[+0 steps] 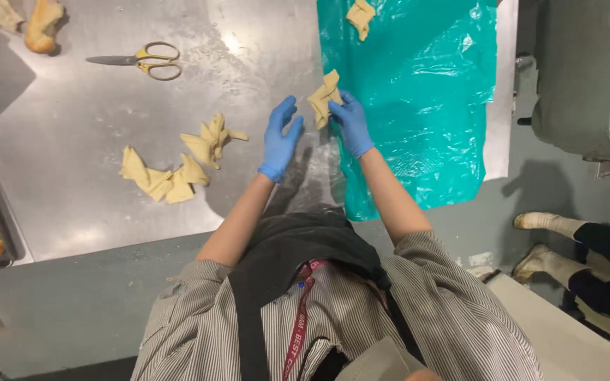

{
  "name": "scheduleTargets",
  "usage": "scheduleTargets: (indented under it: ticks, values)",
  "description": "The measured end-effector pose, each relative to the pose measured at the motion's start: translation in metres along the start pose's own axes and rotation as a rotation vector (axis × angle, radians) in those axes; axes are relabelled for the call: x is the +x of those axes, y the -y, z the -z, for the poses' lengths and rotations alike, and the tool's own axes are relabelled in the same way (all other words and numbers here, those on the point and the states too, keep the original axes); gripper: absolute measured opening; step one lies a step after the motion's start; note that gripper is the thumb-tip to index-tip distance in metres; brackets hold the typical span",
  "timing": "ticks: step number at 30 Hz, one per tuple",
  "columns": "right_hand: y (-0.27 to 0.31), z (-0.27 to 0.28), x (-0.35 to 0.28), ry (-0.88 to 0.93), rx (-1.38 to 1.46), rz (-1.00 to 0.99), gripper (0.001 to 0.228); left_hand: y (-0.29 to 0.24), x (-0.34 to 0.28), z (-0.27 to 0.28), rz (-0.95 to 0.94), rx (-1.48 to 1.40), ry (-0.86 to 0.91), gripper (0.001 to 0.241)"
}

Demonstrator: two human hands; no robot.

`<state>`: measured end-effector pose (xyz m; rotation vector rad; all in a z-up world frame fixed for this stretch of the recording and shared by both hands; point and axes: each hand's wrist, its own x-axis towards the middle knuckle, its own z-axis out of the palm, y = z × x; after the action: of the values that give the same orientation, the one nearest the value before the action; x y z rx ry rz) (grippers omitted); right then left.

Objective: Fold square pastry dough pieces into decorative shapes on a kitchen workbench.

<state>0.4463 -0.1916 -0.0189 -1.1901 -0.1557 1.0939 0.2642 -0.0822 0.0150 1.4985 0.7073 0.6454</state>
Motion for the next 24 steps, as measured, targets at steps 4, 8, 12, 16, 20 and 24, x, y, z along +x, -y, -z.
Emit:
scheduleTargets:
  ticks: [4,8,12,16,20,24]
  values:
    - [0.025,0.064,0.022,0.030,-0.309,0.005,0.041,0.070,0.021,-0.042,0.417,-0.412,0.031,0.054]
    - [0.062,0.053,0.045,0.098,-0.883,0.262,0.042,0.111,0.040,-0.068,0.683,-0.820,-0.014,0.049]
    - [0.059,0.126,0.170,-0.295,-0.879,0.472,0.028,0.100,0.040,-0.067,0.688,-0.688,-0.130,0.043]
    - [0.060,0.149,0.248,-0.273,-0.979,0.545,0.039,0.095,0.035,-0.059,0.727,-0.661,-0.145,0.039]
    - [0.049,0.157,0.275,-0.324,-1.002,0.221,0.050,0.089,0.032,-0.052,0.768,-0.725,-0.192,0.038]
    - [0.050,0.164,0.282,-0.288,-1.029,0.345,0.039,0.098,0.022,-0.041,0.772,-0.778,-0.217,0.038]
